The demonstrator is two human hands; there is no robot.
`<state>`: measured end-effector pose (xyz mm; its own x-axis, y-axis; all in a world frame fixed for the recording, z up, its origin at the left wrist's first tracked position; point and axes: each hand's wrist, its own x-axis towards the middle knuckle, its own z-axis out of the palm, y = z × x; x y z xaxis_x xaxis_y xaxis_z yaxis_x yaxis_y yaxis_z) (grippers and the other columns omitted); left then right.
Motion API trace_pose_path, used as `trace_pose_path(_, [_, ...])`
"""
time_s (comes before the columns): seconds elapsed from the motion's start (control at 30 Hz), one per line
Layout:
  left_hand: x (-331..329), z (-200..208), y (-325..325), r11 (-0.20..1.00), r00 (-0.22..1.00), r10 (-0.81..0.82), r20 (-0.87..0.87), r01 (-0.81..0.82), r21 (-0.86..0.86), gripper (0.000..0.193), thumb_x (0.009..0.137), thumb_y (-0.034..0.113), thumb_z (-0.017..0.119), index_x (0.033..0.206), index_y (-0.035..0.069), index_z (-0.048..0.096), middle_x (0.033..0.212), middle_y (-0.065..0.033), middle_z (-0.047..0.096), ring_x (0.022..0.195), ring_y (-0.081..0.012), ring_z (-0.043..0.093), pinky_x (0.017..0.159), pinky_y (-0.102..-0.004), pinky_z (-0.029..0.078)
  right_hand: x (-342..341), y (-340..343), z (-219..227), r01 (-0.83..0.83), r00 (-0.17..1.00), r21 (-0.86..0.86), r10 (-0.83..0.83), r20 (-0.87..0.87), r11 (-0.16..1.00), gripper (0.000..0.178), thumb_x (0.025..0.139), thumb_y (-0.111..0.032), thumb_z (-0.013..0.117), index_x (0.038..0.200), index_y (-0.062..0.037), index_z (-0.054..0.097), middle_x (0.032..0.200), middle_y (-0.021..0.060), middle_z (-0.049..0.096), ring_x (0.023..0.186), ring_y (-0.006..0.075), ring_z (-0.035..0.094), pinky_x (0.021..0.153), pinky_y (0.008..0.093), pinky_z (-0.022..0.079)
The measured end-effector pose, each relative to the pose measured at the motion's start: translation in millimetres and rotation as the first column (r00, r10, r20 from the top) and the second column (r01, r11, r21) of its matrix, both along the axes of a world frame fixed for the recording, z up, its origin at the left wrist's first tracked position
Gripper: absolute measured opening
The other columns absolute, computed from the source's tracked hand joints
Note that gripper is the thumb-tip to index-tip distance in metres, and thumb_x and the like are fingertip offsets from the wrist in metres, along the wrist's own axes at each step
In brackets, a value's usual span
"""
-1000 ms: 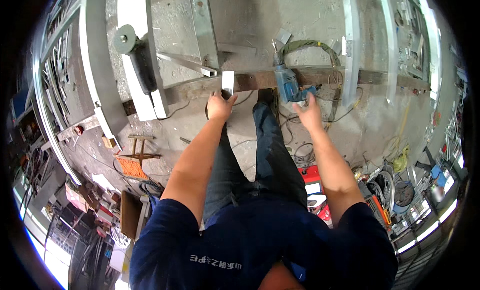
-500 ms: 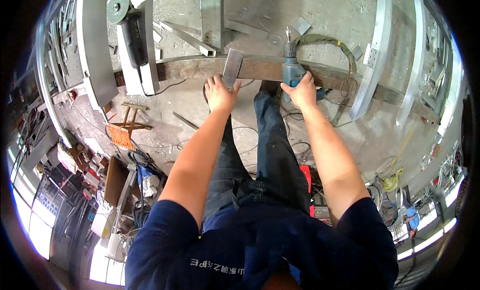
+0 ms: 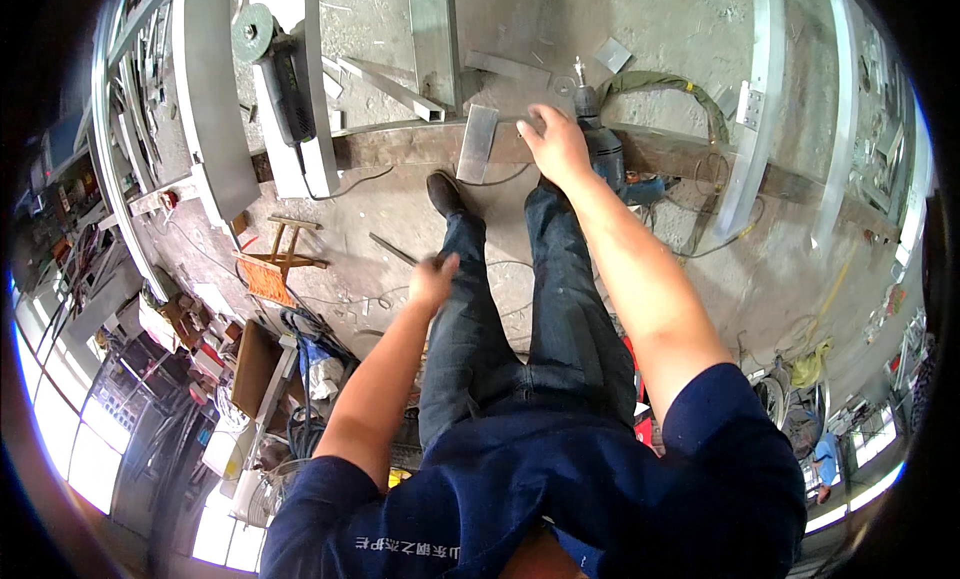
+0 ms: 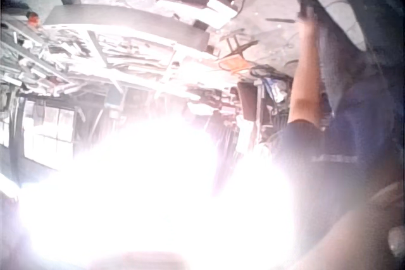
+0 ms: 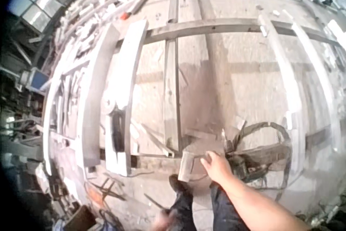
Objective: The person marks a metal sheet with a scribe, uses a handheld grinder to cut or deburr the sheet, then positions the sheet on a metal frame and fastens it with a rivet gun. The person handles the metal sheet, grinder, and rivet gun throughout the sequence.
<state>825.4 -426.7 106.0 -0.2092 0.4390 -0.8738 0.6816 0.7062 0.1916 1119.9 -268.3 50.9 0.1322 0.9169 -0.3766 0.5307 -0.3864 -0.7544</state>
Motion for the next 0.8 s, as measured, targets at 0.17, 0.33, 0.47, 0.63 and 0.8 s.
trace_pose_path(0.17, [51, -40, 63, 0.953, 0.969, 0.234, 0.079, -0.245, 0.177, 0.047, 0.089, 0.036, 0.069, 0.114, -0.003, 0.062, 0.092, -0.0101, 0.069, 0.078, -0.0179, 0.063, 0.073, -0.0329, 0.051, -32, 37, -51, -0.070, 0.997, -0.207, 0.061, -0.050, 0.976, 0.043, 0.090, -0.035, 0.065, 0.119, -0.0034, 0.064, 0.112, 0.0179, 0.068, 0.104, 0.0349, 0.065, 0.089, 0.0422, 0.050])
trace_pose_path(0.33, [30, -12, 18, 0.997, 0.975, -0.072, 0.211, 0.062, 0.052, 0.051, 0.087, 0.038, 0.070, 0.116, -0.003, 0.063, 0.096, -0.0166, 0.070, 0.091, -0.0237, 0.067, 0.083, -0.0343, 0.051, -39, 49, -73, -0.160, 0.987, -0.272, 0.160, -0.023, 0.949, 0.029, 0.090, -0.031, 0.065, 0.104, -0.0065, 0.072, 0.103, 0.0182, 0.071, 0.099, 0.0355, 0.066, 0.085, 0.0427, 0.052])
trace_pose_path(0.47, [-16, -1, -25, 0.991, 0.984, -0.091, 0.152, 0.104, -0.083, 0.048, 0.086, 0.039, 0.070, 0.112, 0.000, 0.063, 0.097, -0.0187, 0.070, 0.093, -0.0304, 0.068, 0.082, -0.0390, 0.052, -41, 51, -76, -0.159, 0.987, -0.262, 0.148, -0.065, 0.952, 0.030, 0.090, -0.031, 0.065, 0.107, -0.0070, 0.071, 0.104, 0.0178, 0.070, 0.100, 0.0347, 0.066, 0.086, 0.0419, 0.052])
trace_pose_path(0.63, [-56, 19, -44, 0.982, 0.987, -0.133, 0.087, 0.143, -0.125, 0.049, 0.086, 0.038, 0.068, 0.116, -0.001, 0.063, 0.103, -0.0203, 0.070, 0.097, -0.0317, 0.068, 0.085, -0.0393, 0.052, -40, 47, -81, -0.088, 0.993, -0.206, 0.071, -0.089, 0.974, 0.040, 0.090, -0.033, 0.067, 0.117, -0.0035, 0.065, 0.111, 0.0182, 0.069, 0.102, 0.0329, 0.066, 0.089, 0.0403, 0.051])
trace_pose_path(0.8, [-73, 58, -42, 0.985, 0.986, -0.164, 0.019, 0.165, -0.049, 0.042, 0.086, 0.042, 0.067, 0.095, 0.001, 0.071, 0.088, -0.0193, 0.071, 0.087, -0.0351, 0.069, 0.078, -0.0417, 0.053, -27, 22, -42, 0.043, 0.998, -0.123, -0.048, -0.039, 0.991, 0.050, 0.089, -0.036, 0.069, 0.123, -0.0008, 0.060, 0.112, 0.0188, 0.068, 0.101, 0.0306, 0.067, 0.087, 0.0386, 0.052])
